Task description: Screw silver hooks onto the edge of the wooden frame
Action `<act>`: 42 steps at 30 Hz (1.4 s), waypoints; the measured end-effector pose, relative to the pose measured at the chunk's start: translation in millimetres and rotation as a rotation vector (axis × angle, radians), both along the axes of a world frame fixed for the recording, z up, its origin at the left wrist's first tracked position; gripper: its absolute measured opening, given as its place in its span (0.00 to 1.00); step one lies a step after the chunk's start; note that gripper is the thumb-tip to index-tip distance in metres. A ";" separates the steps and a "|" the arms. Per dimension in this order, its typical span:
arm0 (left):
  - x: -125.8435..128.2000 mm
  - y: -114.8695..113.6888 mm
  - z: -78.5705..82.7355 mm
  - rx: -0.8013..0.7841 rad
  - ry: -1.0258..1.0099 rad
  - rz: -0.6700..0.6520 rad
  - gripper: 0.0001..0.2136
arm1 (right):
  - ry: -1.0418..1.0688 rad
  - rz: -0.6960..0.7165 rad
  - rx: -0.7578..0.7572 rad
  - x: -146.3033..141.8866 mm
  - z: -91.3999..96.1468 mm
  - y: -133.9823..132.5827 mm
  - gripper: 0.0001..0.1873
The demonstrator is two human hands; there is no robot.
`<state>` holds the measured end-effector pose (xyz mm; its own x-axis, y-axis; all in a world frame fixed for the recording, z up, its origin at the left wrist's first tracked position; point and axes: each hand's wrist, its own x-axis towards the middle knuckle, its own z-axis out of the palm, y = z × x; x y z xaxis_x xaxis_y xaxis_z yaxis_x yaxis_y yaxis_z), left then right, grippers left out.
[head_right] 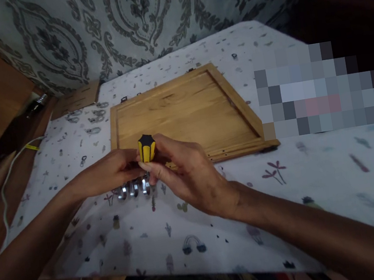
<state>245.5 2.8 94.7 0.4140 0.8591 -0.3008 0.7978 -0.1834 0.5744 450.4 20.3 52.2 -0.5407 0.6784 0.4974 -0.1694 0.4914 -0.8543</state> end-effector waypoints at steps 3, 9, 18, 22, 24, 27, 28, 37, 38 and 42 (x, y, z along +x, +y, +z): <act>0.5 1.4 -0.7 0.002 -0.005 -0.014 0.10 | 0.000 0.006 -0.002 0.3 0.4 -0.2 0.03; -1.6 5.7 -2.1 -0.026 -0.037 -0.039 0.09 | -0.005 0.003 -0.018 0.9 0.7 -0.5 0.04; 4.2 -6.0 5.8 0.135 0.126 -0.065 0.09 | -0.005 0.004 -0.065 2.0 1.3 -1.5 0.06; 8.4 -15.5 6.1 0.225 0.276 -0.089 0.12 | -0.009 0.003 -0.076 2.0 1.4 -1.6 0.08; 7.6 -18.5 2.7 0.268 0.321 -0.114 0.12 | -0.008 -0.007 -0.066 1.7 1.5 -1.5 0.09; 4.9 -20.7 -4.0 0.334 0.329 -0.136 0.11 | -0.016 -0.017 -0.051 1.3 1.7 -1.4 0.10; 4.1 -20.9 -5.8 0.347 0.324 -0.136 0.11 | -0.021 -0.019 -0.052 1.2 1.8 -1.5 0.11; 0.4 -23.8 -12.1 0.353 0.149 -0.083 0.12 | -0.014 -0.010 -0.072 1.8 1.1 -2.3 0.08; -0.3 -24.4 -12.9 0.357 0.136 -0.079 0.12 | -0.015 -0.010 -0.074 1.7 1.2 -2.2 0.08; -2.1 -25.8 -15.5 0.341 0.103 -0.078 0.12 | 0.001 -0.005 -0.060 1.0 1.2 -1.7 0.06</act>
<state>243.4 -23.0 79.1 0.4650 0.8841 -0.0466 0.8244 -0.4132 0.3869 451.4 18.6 53.4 -0.5369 0.7096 0.4563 -0.1674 0.4405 -0.8820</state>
